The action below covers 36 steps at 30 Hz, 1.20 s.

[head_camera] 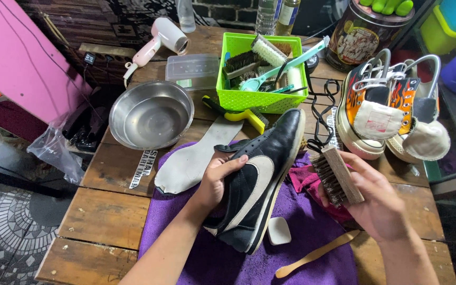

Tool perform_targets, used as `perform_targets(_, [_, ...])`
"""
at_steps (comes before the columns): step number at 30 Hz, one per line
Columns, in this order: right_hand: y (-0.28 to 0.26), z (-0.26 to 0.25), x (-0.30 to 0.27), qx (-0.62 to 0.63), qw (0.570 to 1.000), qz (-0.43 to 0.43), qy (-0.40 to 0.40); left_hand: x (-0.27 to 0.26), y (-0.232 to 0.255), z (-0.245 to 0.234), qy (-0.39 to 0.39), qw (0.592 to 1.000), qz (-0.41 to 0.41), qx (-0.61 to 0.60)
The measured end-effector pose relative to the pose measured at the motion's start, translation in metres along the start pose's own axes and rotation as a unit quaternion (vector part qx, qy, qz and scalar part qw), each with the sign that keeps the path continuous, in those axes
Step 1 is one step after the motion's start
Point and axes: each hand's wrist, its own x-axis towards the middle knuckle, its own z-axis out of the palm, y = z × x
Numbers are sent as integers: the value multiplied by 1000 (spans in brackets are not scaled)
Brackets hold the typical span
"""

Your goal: Cleaning and brushing the heel and sole of a black sneaker using a cloth, a brush, and a small wooden applicator.

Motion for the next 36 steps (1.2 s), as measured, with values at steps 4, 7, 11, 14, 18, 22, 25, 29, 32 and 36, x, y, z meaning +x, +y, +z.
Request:
perform_targets(4, [21, 30, -7, -96, 993, -44, 58, -2, -18, -18, 45, 997, -51, -44])
perform_targets(7, [29, 47, -16, -501, 844, -143, 124, 0, -18, -27, 15, 997, -4, 72])
perform_targets(11, [26, 108, -20, -619, 708, -338, -38, -1, -34, -38, 84, 992, -90, 23])
perform_targets(14, [26, 145, -15, -633, 592, -461, -193, -5, -17, -21, 50, 997, -62, 10])
perform_targets(18, [24, 155, -3, -668, 436, -513, -317, 2, -130, -135, -119, 902, 278, 307])
perform_targets(22, [6, 125, 53, -622, 461, -524, -356, 4, -94, -94, -173, 943, 222, 179])
perform_targets(25, [1, 91, 85, -704, 493, -507, -67, 1, -42, -44, -191, 976, -16, -102])
perform_targets(29, [-5, 131, 66, -710, 455, -535, -58, 0, -37, -43, -213, 974, -32, -71])
perform_targets(32, [15, 136, 27, -675, 390, -579, -240, 0, -50, -48, -178, 976, -73, -99])
perform_targets(36, [10, 127, 37, -604, 266, -639, -395, 4, -56, -53, -166, 985, 22, 32])
